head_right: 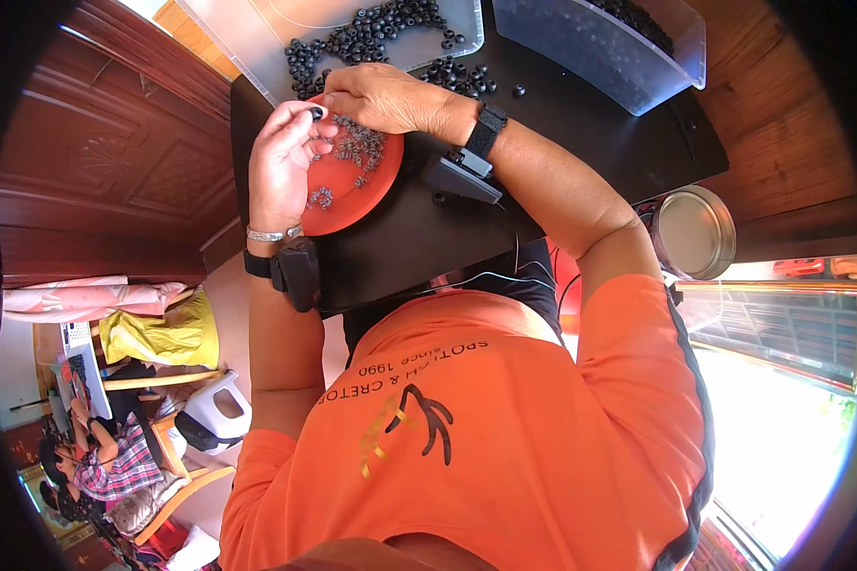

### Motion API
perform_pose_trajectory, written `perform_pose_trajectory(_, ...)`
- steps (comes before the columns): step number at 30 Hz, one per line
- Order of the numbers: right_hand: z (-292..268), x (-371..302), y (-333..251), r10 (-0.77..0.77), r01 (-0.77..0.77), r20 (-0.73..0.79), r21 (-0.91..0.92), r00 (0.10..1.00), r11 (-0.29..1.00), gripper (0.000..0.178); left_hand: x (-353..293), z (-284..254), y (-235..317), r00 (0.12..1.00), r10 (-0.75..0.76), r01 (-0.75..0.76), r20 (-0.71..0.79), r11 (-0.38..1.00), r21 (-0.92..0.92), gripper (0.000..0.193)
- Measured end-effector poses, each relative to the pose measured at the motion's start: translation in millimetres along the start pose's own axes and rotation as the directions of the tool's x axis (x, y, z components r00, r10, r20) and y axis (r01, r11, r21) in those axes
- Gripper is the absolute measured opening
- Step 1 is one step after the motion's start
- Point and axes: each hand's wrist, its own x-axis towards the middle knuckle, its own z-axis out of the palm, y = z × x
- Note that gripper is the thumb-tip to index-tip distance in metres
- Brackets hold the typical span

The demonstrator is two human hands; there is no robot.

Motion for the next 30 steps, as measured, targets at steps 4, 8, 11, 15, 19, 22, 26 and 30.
perform_pose_trajectory(4, -1, -1, 2, 0.007, -0.006, 0.015, -0.021, 1.000, 1.000, 0.028, 1, -4, -3, 0.996, -0.031, 0.029, 0.084, 0.999, 0.017, 0.017)
perform_pose_trajectory(8, -5, 0, -2, 0.012, -0.017, 0.073, 0.069, 0.997, 0.997, 0.029, 5, -12, -8, 0.985, -0.050, 0.081, 0.165, 0.980, -0.183, 0.021)
perform_pose_trajectory(11, -2, 2, 1, -0.037, 0.033, 0.041, 0.106, 0.998, 0.994, 0.029, 7, -18, -9, 0.972, -0.103, 0.185, 0.213, 0.893, -0.411, 0.023)
perform_pose_trajectory(15, 2, 4, 7, -0.227, 0.233, -0.088, 0.066, 0.970, 0.970, 0.025, 9, -18, -10, 0.963, -0.174, 0.257, 0.206, 0.825, -0.503, 0.025)
perform_pose_trajectory(19, 0, 3, 3, -0.240, 0.248, -0.076, 0.114, 0.968, 0.962, 0.023, 11, -25, -14, 0.955, -0.162, 0.274, 0.248, 0.797, -0.537, 0.027)
perform_pose_trajectory(22, -5, 2, -2, -0.202, 0.212, -0.071, 0.184, 0.977, 0.960, 0.021, 10, -28, -14, 0.951, -0.146, 0.276, 0.272, 0.793, -0.542, 0.025)
perform_pose_trajectory(26, -8, 2, -3, -0.159, 0.169, -0.060, 0.295, 0.986, 0.940, 0.020, 6, -23, -8, 0.969, -0.146, 0.225, 0.201, 0.858, -0.461, 0.024)
perform_pose_trajectory(30, -6, 2, 2, -0.053, 0.057, -0.021, 0.319, 0.998, 0.946, 0.021, 0, -3, 1, 0.996, -0.081, 0.087, 0.032, 0.954, -0.288, 0.022)
